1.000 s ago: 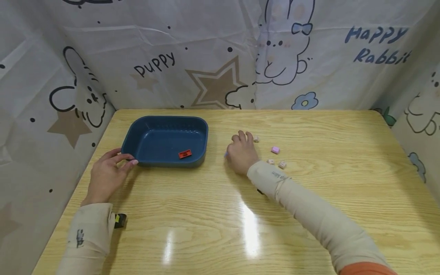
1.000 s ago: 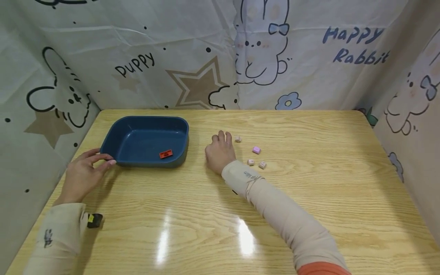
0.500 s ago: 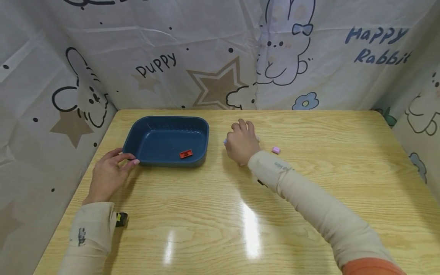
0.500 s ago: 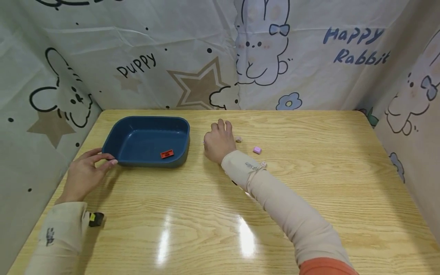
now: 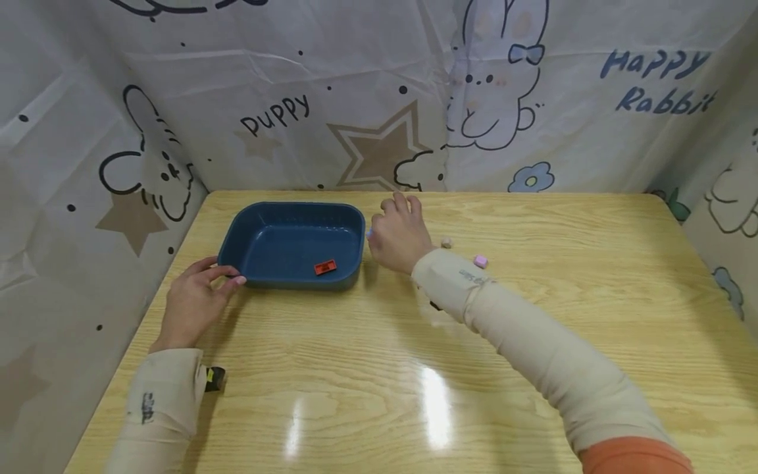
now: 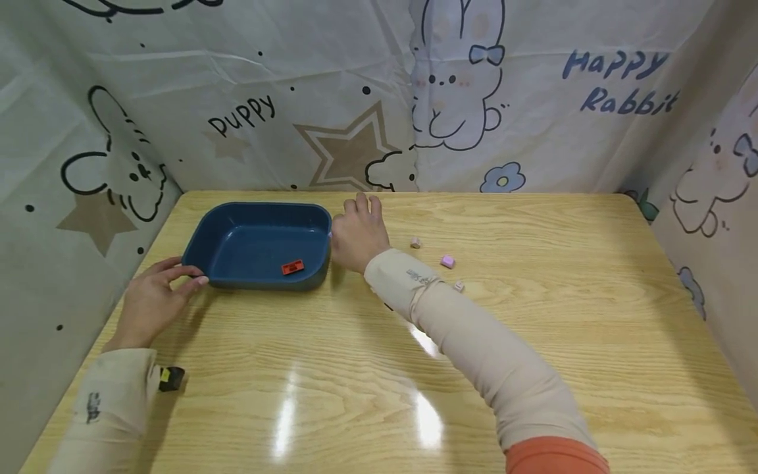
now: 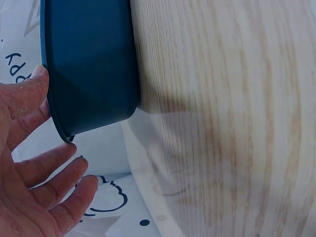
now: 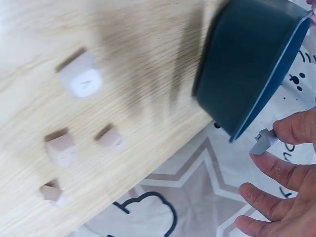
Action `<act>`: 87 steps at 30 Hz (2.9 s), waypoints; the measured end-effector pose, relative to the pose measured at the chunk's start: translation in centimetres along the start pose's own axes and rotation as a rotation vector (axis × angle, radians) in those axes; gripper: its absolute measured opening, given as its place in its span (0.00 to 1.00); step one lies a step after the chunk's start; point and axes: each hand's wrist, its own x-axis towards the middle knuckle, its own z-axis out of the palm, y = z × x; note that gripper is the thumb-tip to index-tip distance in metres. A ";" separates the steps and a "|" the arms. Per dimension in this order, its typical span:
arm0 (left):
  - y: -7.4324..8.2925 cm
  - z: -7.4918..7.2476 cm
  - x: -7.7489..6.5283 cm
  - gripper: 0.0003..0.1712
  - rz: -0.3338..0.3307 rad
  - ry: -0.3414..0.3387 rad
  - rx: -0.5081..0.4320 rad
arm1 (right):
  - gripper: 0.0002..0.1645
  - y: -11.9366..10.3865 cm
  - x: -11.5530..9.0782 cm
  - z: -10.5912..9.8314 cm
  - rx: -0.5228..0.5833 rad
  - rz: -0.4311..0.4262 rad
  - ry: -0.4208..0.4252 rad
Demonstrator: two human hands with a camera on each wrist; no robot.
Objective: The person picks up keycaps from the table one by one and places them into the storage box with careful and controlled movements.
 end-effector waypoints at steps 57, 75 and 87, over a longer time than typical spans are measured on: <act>0.0 0.0 0.1 0.15 0.022 0.014 -0.024 | 0.20 -4.7 2.3 0.4 -0.087 -0.089 -0.044; 0.1 -0.2 0.1 0.17 0.013 -0.036 0.011 | 0.18 1.1 0.6 0.6 -0.024 0.042 -0.038; 0.2 -0.1 0.2 0.17 0.019 -0.053 0.020 | 0.17 8.4 -3.0 1.1 0.035 0.215 -0.061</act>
